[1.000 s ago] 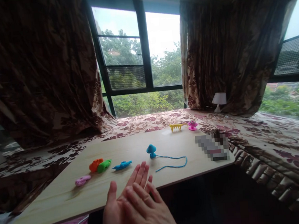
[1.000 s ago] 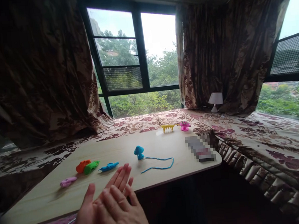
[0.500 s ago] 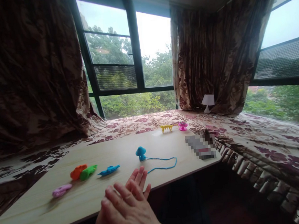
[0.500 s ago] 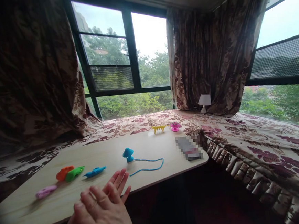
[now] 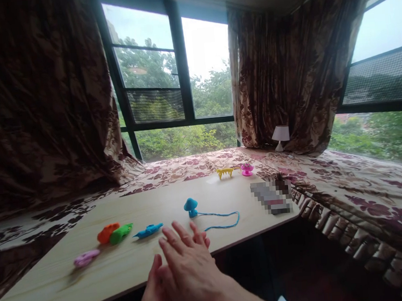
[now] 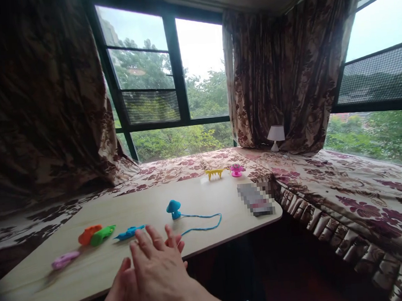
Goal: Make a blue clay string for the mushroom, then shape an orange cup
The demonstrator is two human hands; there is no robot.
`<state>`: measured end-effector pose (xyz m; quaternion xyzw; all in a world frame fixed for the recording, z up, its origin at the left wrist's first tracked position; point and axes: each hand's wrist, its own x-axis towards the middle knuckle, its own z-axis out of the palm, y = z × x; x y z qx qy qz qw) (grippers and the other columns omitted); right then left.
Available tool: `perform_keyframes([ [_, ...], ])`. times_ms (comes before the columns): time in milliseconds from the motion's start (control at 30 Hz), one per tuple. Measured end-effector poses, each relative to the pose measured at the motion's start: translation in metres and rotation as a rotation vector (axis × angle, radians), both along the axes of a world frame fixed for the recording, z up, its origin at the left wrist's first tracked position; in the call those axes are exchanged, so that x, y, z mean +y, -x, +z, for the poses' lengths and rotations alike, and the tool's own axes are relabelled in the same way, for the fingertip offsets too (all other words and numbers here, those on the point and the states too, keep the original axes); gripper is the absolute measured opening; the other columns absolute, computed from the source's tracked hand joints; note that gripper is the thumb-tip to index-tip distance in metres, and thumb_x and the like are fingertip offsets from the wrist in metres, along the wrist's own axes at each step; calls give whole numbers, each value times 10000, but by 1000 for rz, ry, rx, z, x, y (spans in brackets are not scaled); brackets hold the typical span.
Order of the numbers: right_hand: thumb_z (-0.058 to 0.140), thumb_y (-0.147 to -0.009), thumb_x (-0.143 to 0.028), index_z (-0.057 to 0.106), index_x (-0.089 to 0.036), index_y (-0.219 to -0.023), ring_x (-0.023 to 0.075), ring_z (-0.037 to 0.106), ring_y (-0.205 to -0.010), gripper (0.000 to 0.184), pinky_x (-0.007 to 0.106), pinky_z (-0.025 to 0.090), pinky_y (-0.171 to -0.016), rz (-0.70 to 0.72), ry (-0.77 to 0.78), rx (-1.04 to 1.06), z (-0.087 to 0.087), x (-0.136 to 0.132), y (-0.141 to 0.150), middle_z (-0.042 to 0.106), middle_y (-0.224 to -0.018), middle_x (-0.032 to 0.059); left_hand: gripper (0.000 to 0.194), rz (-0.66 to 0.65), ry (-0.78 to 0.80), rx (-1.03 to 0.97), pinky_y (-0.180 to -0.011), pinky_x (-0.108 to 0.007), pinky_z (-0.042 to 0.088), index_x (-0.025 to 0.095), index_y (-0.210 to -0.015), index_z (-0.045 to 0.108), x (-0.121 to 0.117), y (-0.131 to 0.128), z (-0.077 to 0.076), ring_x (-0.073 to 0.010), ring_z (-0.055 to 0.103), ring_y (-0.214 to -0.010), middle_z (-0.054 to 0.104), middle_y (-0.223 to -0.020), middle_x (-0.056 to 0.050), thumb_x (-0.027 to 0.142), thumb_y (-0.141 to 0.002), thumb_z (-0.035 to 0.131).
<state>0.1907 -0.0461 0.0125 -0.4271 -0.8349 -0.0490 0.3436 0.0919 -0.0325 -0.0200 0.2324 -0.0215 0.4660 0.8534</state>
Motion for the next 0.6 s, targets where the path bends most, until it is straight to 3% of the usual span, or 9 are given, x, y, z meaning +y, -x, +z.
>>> perform_keyframes([
  [67, 336, -923, -310, 350, -165, -1329, 214, 199, -1320, 431, 470, 154, -1079, -4, -10, 19, -8, 2, -2, 318, -1410, 60, 677, -2, -12, -19, -1092, -394, 126, 178, -1376, 240, 3, 9, 2, -216, 216, -1320, 320, -1413, -91, 581, -834, 195],
  [133, 337, -927, -302, 322, -174, -1343, 190, 210, -1318, 436, 440, 135, -1092, 98, -103, -19, -22, 0, 0, 326, -1405, 41, 708, 18, -22, -46, -1094, -397, 113, 143, -1378, 226, 6, 19, 5, -217, 185, -1329, 279, -1427, -115, 591, -831, 198],
  [233, 357, -920, -295, 270, -183, -1368, 177, 196, -1322, 470, 418, 123, -1099, 235, -177, -63, -33, -3, 5, 323, -1406, 19, 666, 82, -31, -84, -1097, -403, 81, 176, -1378, 226, 7, 17, 7, -192, 172, -1333, 291, -1426, -88, 574, -845, 191],
  [433, 357, -915, -273, 417, -184, -1292, 259, 210, -1313, 393, 524, 198, -1041, -67, 18, 53, -7, 19, -14, 334, -1399, 100, 510, 72, 46, 114, -1079, -411, 191, 167, -1278, 437, -6, -10, 6, -235, 332, -1271, 470, -1316, -108, 452, -869, 331],
  [500, 359, -917, -270, 479, -211, -1237, 257, 241, -1303, 348, 531, 215, -1032, -83, 35, 78, -6, 25, -24, 375, -1378, 90, 381, 68, 115, 254, -1048, -375, 277, 166, -1210, 517, -10, -9, 6, -225, 450, -1190, 564, -1220, -107, 273, -851, 445],
  [600, 357, -915, -237, 524, -244, -1177, 230, 303, -1276, 311, 497, 275, -1022, -26, 75, 164, -9, 24, -38, 449, -1322, 55, 390, 149, 190, 409, -956, -337, 401, 140, -1156, 558, -12, -3, 6, -219, 586, -1032, 650, -1083, -117, 104, -767, 549],
])
